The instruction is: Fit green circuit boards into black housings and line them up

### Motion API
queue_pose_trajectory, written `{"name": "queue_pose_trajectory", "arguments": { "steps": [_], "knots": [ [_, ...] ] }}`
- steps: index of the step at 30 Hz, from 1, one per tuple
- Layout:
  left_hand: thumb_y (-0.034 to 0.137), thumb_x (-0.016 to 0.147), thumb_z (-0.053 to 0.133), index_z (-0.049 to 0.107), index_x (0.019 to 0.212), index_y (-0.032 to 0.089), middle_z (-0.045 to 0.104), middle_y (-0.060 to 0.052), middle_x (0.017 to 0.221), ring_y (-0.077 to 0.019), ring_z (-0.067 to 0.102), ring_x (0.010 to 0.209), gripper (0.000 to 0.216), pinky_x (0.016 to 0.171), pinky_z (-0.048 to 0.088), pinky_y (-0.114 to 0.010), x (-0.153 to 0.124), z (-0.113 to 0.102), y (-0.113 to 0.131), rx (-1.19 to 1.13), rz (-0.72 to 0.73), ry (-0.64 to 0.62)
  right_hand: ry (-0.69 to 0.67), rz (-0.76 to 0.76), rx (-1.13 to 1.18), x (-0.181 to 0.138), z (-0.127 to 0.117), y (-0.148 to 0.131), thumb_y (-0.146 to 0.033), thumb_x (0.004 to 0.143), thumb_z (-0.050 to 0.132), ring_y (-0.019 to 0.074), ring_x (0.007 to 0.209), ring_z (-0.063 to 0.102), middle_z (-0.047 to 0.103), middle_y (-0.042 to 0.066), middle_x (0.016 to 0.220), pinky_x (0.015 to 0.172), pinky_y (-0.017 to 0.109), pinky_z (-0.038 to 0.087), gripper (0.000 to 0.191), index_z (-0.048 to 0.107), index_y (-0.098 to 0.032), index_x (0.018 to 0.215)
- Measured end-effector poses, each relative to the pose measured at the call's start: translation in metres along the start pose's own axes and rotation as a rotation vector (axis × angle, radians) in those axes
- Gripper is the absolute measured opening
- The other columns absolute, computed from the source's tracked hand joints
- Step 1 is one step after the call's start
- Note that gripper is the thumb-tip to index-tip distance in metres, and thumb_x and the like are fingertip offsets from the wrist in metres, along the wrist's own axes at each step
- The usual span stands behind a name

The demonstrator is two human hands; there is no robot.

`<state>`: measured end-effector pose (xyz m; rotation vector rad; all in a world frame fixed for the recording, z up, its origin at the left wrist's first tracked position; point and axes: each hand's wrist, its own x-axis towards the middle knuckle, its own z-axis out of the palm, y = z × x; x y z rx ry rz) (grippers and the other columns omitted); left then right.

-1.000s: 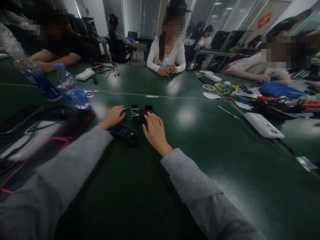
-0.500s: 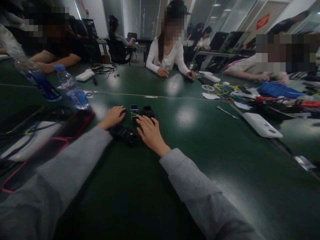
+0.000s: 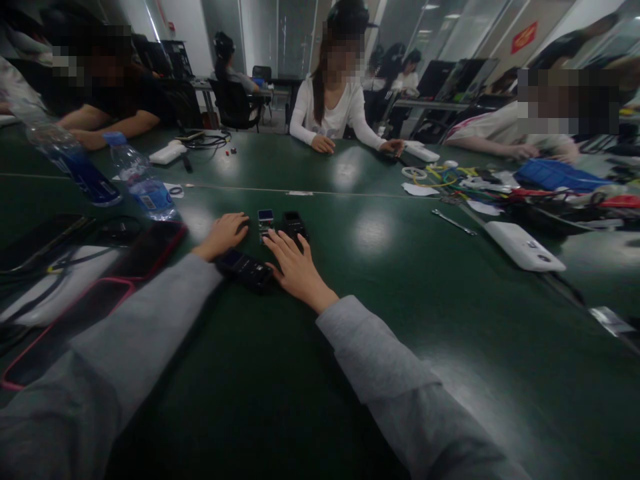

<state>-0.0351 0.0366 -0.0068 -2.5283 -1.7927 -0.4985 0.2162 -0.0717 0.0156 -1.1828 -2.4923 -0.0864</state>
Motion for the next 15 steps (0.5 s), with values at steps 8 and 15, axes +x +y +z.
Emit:
{"name": "queue_pose_trajectory", "arguments": {
  "steps": [8,15],
  "knots": [
    [0.037,0.103,0.04,0.057,0.141,0.017,0.053,-0.014,0.154,-0.0301,0.046,0.142,0.046,0.115,0.039,-0.05,0.0018,0.0027,-0.002,0.0,-0.005,-0.001,0.083,0.016,0.013,-0.0007,-0.0003,-0.0016,-0.028,0.106,0.041,0.0277,0.145,0.04,0.048,0.009,0.156,0.116,0.054,0.026,0.04,0.048,-0.023,0.146],
    [0.038,0.104,0.04,0.057,0.142,0.02,0.053,-0.013,0.154,-0.0298,0.046,0.142,0.046,0.115,0.038,-0.051,0.0013,0.0014,-0.0021,-0.002,-0.002,-0.006,0.141,0.084,0.004,-0.0019,-0.0008,-0.0025,-0.033,0.105,0.044,0.0304,0.143,0.039,0.047,0.013,0.154,0.114,0.05,0.031,0.051,0.037,-0.02,0.154]
  ]
}}
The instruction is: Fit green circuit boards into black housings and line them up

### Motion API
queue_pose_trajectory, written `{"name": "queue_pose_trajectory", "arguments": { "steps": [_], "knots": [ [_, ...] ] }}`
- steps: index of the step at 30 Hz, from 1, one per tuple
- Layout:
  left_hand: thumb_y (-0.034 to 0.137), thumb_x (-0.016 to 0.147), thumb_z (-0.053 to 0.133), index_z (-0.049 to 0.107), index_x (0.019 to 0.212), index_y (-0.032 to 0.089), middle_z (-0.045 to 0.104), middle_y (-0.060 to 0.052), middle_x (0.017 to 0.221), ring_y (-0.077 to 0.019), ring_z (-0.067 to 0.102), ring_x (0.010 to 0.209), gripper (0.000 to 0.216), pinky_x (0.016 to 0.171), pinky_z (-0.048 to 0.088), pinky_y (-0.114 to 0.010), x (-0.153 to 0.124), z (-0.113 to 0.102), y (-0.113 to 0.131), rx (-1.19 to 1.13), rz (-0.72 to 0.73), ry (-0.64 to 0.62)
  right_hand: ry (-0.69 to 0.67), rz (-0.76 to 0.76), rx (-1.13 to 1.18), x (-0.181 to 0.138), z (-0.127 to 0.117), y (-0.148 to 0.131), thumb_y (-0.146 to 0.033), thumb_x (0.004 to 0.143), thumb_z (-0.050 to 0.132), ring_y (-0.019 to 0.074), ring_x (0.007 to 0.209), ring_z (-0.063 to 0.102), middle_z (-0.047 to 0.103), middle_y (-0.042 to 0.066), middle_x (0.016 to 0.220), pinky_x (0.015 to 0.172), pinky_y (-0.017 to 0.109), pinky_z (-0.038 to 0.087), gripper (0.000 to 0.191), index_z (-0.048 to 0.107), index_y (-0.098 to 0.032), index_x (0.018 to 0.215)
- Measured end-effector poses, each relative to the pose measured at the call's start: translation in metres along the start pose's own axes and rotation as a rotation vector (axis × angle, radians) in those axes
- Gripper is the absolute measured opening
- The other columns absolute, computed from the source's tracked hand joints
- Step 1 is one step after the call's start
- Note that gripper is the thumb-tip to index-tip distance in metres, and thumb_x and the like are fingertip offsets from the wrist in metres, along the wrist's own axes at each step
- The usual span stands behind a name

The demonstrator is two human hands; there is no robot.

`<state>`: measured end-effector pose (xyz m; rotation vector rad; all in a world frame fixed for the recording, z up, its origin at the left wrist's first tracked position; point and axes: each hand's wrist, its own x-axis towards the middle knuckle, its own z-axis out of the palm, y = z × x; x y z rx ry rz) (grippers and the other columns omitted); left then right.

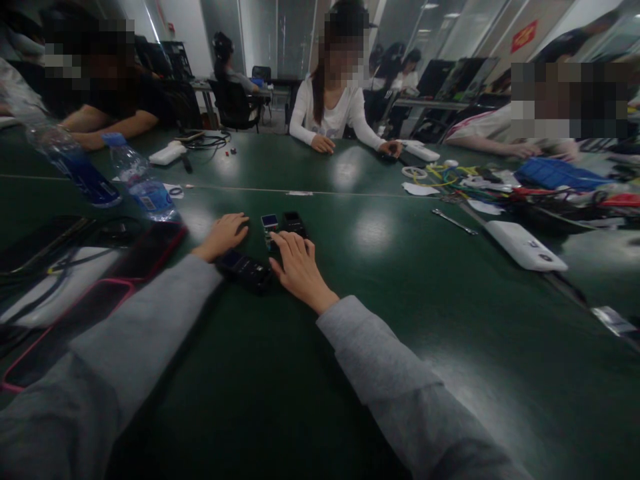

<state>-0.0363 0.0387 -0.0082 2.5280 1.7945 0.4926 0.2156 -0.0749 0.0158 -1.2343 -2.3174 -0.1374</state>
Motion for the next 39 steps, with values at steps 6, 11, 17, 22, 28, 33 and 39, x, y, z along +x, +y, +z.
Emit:
{"name": "queue_pose_trajectory", "arguments": {
  "steps": [6,11,17,22,28,33,39],
  "knots": [
    [0.037,0.104,0.04,0.057,0.142,0.016,0.053,-0.014,0.154,-0.0303,0.046,0.142,0.046,0.115,0.038,-0.05,-0.001,0.0,0.001,0.0,0.004,0.001,-0.111,-0.064,-0.017,0.0,0.002,0.001,-0.032,0.106,0.042,0.0257,0.154,0.025,0.033,0.007,0.166,0.125,0.053,0.018,0.057,0.027,-0.025,0.161],
    [0.037,0.104,0.04,0.056,0.142,0.017,0.053,-0.014,0.154,-0.0297,0.045,0.142,0.046,0.116,0.037,-0.05,-0.001,-0.002,0.002,0.001,0.003,0.008,-0.005,-0.011,0.012,0.002,-0.001,0.002,-0.036,0.108,0.036,0.0237,0.154,0.024,0.034,0.006,0.166,0.125,0.051,0.02,0.056,0.026,-0.025,0.162],
    [0.038,0.104,0.039,0.056,0.142,0.02,0.053,-0.013,0.154,-0.0298,0.046,0.142,0.045,0.114,0.04,-0.051,-0.002,-0.004,0.002,-0.006,0.0,-0.007,0.15,0.338,0.149,0.004,0.01,0.024,-0.036,0.107,0.032,0.0326,0.144,0.042,0.045,0.014,0.157,0.113,0.059,0.04,0.05,0.044,-0.022,0.153],
    [0.038,0.104,0.04,0.056,0.142,0.019,0.053,-0.013,0.154,-0.0296,0.046,0.141,0.045,0.115,0.038,-0.051,-0.001,-0.003,0.001,-0.012,0.007,-0.002,0.065,0.398,0.176,0.003,0.012,0.028,-0.035,0.101,0.046,0.035,0.116,0.063,0.06,0.02,0.135,0.094,0.055,0.055,0.052,0.046,-0.014,0.149],
    [0.038,0.104,0.039,0.056,0.142,0.015,0.053,-0.014,0.154,-0.0299,0.046,0.142,0.047,0.116,0.039,-0.05,0.0,-0.002,0.0,0.002,0.013,-0.003,0.083,0.412,0.116,0.003,0.008,0.022,-0.03,0.097,0.054,0.036,0.108,0.064,0.06,0.021,0.129,0.089,0.053,0.057,0.052,0.049,-0.01,0.144],
    [0.039,0.105,0.039,0.056,0.143,0.017,0.052,-0.014,0.155,-0.0299,0.046,0.142,0.047,0.116,0.039,-0.051,0.001,0.0,-0.001,0.006,0.011,-0.012,0.073,0.414,0.104,0.003,0.008,0.023,-0.03,0.097,0.053,0.0364,0.109,0.063,0.06,0.021,0.129,0.088,0.053,0.057,0.052,0.049,-0.011,0.145],
    [0.038,0.105,0.039,0.056,0.143,0.018,0.052,-0.013,0.154,-0.0299,0.046,0.142,0.046,0.115,0.039,-0.051,-0.001,-0.003,0.001,0.008,0.007,-0.012,0.093,0.411,0.117,0.003,0.009,0.024,-0.029,0.095,0.055,0.0356,0.107,0.063,0.06,0.021,0.125,0.086,0.052,0.057,0.05,0.05,-0.01,0.141]
  ]
}}
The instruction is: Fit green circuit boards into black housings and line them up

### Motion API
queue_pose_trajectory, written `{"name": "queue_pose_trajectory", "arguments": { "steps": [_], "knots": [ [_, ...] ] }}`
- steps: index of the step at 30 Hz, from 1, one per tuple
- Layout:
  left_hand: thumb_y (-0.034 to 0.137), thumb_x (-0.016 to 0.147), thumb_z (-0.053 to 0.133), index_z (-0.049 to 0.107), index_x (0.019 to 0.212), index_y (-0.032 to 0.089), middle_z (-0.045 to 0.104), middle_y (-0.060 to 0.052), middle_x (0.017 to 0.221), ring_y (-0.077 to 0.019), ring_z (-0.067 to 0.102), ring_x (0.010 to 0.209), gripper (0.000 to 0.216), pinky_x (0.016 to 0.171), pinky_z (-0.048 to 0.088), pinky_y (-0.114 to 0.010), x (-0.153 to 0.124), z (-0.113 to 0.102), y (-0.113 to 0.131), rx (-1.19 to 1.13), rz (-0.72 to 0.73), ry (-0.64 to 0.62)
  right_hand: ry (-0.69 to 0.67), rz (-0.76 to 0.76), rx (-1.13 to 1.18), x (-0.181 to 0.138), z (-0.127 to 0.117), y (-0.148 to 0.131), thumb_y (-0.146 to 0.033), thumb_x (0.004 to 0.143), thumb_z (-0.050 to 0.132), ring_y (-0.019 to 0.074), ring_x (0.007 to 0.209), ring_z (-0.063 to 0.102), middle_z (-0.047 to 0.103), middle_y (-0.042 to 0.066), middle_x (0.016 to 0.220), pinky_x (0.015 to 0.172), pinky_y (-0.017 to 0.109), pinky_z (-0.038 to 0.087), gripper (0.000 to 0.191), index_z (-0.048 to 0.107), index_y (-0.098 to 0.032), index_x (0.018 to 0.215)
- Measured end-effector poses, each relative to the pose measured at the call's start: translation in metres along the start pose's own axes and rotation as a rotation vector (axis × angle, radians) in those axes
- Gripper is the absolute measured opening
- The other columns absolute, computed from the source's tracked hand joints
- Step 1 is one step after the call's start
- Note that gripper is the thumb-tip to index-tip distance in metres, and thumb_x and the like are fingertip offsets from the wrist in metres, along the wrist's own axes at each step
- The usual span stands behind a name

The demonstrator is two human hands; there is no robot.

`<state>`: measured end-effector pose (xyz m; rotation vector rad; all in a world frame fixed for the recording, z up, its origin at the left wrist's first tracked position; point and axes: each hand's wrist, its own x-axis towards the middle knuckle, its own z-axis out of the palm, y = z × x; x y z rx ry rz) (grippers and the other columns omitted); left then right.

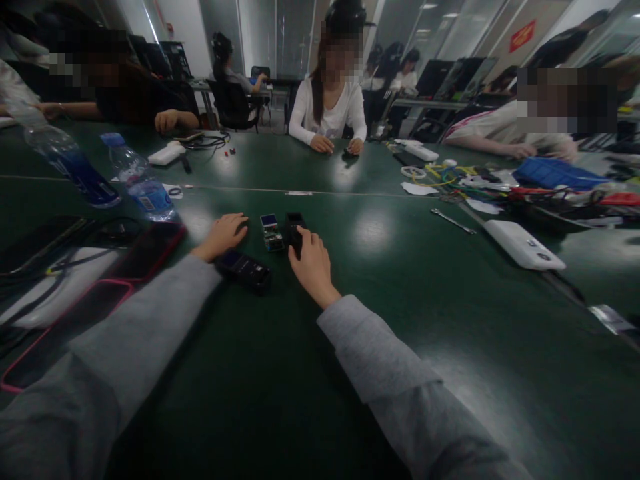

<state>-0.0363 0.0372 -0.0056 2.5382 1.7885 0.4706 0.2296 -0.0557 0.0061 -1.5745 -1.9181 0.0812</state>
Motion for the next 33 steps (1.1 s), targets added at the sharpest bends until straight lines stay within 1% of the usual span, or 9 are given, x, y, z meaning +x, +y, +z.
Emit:
{"name": "queue_pose_trajectory", "arguments": {
  "steps": [5,9,14,17,21,28,33],
  "knots": [
    [0.038,0.105,0.038,0.055,0.143,0.016,0.052,-0.014,0.155,-0.0305,0.045,0.142,0.047,0.116,0.039,-0.052,-0.0011,-0.0014,0.0009,-0.017,0.003,-0.001,0.021,0.001,0.005,0.0001,0.0009,0.0022,-0.028,0.091,0.059,0.0351,0.107,0.062,0.06,0.02,0.123,0.086,0.051,0.057,0.05,0.051,-0.013,0.138],
    [0.038,0.105,0.038,0.055,0.143,0.016,0.052,-0.014,0.155,-0.0305,0.045,0.142,0.048,0.115,0.039,-0.052,-0.0003,-0.0003,-0.0003,-0.012,0.002,-0.006,0.017,-0.002,0.011,0.0003,0.0018,0.0036,-0.028,0.091,0.06,0.0356,0.109,0.062,0.06,0.02,0.124,0.088,0.053,0.056,0.051,0.049,-0.012,0.138],
    [0.038,0.104,0.04,0.055,0.143,0.016,0.052,-0.014,0.154,-0.0303,0.045,0.142,0.047,0.115,0.039,-0.051,0.0006,0.0014,-0.001,-0.009,0.004,0.005,0.028,0.012,0.049,0.0005,0.0029,0.0041,-0.031,0.091,0.062,0.035,0.111,0.062,0.061,0.019,0.123,0.088,0.053,0.056,0.048,0.05,-0.015,0.135],
    [0.037,0.104,0.041,0.056,0.142,0.016,0.053,-0.014,0.154,-0.0299,0.046,0.142,0.046,0.115,0.039,-0.051,0.0002,0.0015,-0.0005,-0.007,0.0,0.008,0.044,0.006,0.05,0.0004,0.0037,0.0043,-0.03,0.09,0.062,0.0349,0.111,0.061,0.061,0.019,0.121,0.089,0.052,0.055,0.044,0.051,-0.015,0.131],
    [0.038,0.104,0.04,0.056,0.142,0.018,0.053,-0.013,0.154,-0.0295,0.046,0.142,0.045,0.115,0.039,-0.05,-0.0008,0.0001,0.0006,-0.007,-0.005,0.014,0.046,-0.014,0.034,-0.0005,0.0047,0.0049,-0.028,0.091,0.06,0.0349,0.111,0.061,0.061,0.019,0.121,0.089,0.052,0.055,0.045,0.05,-0.015,0.133],
    [0.038,0.104,0.039,0.055,0.143,0.018,0.052,-0.013,0.155,-0.0294,0.045,0.142,0.047,0.116,0.038,-0.05,-0.0005,-0.001,0.0009,-0.008,0.0,-0.003,0.036,-0.029,0.018,-0.0014,0.0051,0.0051,-0.027,0.093,0.059,0.0353,0.111,0.06,0.058,0.02,0.122,0.088,0.052,0.056,0.046,0.048,-0.013,0.135],
    [0.038,0.104,0.039,0.056,0.143,0.019,0.052,-0.013,0.154,-0.0293,0.045,0.142,0.046,0.116,0.038,-0.051,-0.0006,-0.0011,0.0015,-0.008,-0.007,0.002,0.074,-0.036,-0.045,-0.001,0.0041,0.0039,-0.024,0.09,0.063,0.037,0.117,0.053,0.051,0.022,0.125,0.094,0.053,0.054,0.047,0.051,-0.01,0.134]
  ]
}}
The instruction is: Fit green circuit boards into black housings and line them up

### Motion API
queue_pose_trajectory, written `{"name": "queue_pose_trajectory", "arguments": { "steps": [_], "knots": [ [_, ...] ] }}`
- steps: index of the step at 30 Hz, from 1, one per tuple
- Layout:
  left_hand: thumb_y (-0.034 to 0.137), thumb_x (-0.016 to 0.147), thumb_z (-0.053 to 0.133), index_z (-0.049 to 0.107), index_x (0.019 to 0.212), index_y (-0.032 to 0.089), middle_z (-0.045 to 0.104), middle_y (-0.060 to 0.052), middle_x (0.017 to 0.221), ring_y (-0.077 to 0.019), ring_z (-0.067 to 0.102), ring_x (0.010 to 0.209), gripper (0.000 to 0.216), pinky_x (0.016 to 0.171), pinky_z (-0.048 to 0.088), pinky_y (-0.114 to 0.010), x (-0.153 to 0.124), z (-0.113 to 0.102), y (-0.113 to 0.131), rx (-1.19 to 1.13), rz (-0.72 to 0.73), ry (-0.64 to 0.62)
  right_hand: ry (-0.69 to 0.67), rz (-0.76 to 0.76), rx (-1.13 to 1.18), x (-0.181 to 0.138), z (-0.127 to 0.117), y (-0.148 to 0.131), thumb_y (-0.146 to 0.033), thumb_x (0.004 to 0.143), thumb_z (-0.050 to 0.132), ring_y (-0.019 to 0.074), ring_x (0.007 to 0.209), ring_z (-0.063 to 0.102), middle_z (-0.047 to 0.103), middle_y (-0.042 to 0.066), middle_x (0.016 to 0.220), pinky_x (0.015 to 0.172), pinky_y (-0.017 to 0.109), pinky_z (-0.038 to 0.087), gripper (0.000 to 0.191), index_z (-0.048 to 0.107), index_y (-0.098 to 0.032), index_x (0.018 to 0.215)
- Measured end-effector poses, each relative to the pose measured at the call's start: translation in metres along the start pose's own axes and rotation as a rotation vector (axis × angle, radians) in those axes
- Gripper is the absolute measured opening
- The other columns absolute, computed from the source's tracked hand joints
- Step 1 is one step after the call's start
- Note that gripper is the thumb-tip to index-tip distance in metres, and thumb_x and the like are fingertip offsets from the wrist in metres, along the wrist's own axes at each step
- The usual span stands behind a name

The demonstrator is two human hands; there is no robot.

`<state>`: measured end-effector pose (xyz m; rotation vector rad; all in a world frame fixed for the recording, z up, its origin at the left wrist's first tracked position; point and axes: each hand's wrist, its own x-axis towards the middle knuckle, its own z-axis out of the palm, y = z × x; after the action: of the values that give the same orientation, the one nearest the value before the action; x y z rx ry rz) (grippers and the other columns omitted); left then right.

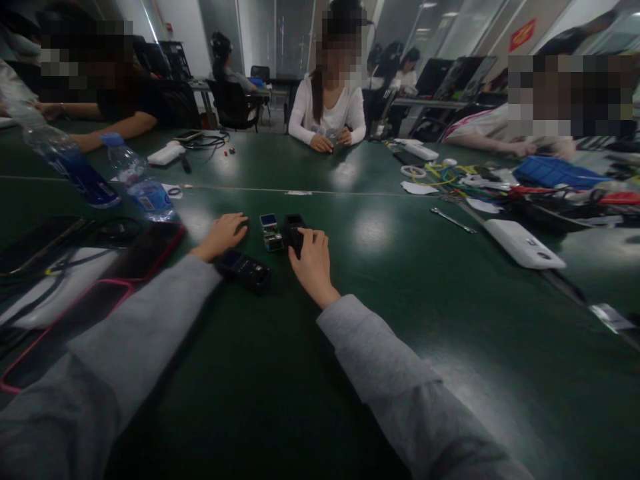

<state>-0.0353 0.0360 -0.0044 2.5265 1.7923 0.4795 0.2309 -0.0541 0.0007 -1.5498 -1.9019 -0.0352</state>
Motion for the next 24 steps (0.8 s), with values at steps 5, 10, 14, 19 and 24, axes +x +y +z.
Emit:
{"name": "queue_pose_trajectory", "arguments": {
  "steps": [5,10,14,19,24],
  "knots": [
    [0.038,0.104,0.039,0.055,0.143,0.017,0.052,-0.014,0.155,-0.0302,0.045,0.142,0.047,0.117,0.037,-0.052,-0.0004,-0.0013,0.0001,-0.01,0.005,-0.011,0.017,-0.002,-0.026,0.0005,-0.0011,0.0011,-0.025,0.09,0.062,0.038,0.117,0.049,0.047,0.02,0.125,0.096,0.058,0.053,0.045,0.053,-0.014,0.133],
    [0.038,0.104,0.04,0.056,0.142,0.019,0.052,-0.013,0.154,-0.03,0.045,0.142,0.046,0.116,0.038,-0.052,0.0006,0.0013,-0.0016,-0.006,0.002,0.0,0.023,0.005,-0.021,0.0015,-0.0015,0.0017,-0.027,0.09,0.063,0.036,0.114,0.05,0.049,0.018,0.123,0.095,0.057,0.052,0.045,0.054,-0.015,0.133],
    [0.038,0.104,0.04,0.056,0.142,0.017,0.052,-0.014,0.154,-0.0298,0.045,0.142,0.046,0.116,0.038,-0.052,0.0013,0.0023,-0.0022,-0.009,0.005,-0.004,0.018,0.018,-0.036,0.0019,-0.0028,-0.0013,-0.025,0.089,0.066,0.036,0.114,0.05,0.05,0.019,0.121,0.095,0.054,0.052,0.045,0.056,-0.012,0.131],
    [0.037,0.104,0.04,0.056,0.142,0.017,0.052,-0.014,0.154,-0.0297,0.045,0.142,0.046,0.115,0.039,-0.051,0.0008,0.0009,-0.0016,-0.012,0.004,-0.004,0.017,0.021,-0.03,0.0021,-0.003,-0.0022,-0.025,0.089,0.065,0.0358,0.114,0.05,0.052,0.019,0.121,0.091,0.052,0.053,0.046,0.055,-0.011,0.131],
    [0.038,0.104,0.039,0.056,0.143,0.02,0.053,-0.014,0.154,-0.0301,0.046,0.141,0.046,0.114,0.04,-0.053,-0.0005,-0.0006,-0.0001,-0.01,0.004,0.003,0.022,0.015,-0.03,0.0013,-0.0036,-0.0018,-0.028,0.09,0.061,0.0361,0.115,0.051,0.052,0.019,0.122,0.089,0.052,0.053,0.044,0.055,-0.013,0.131]
  ]
}}
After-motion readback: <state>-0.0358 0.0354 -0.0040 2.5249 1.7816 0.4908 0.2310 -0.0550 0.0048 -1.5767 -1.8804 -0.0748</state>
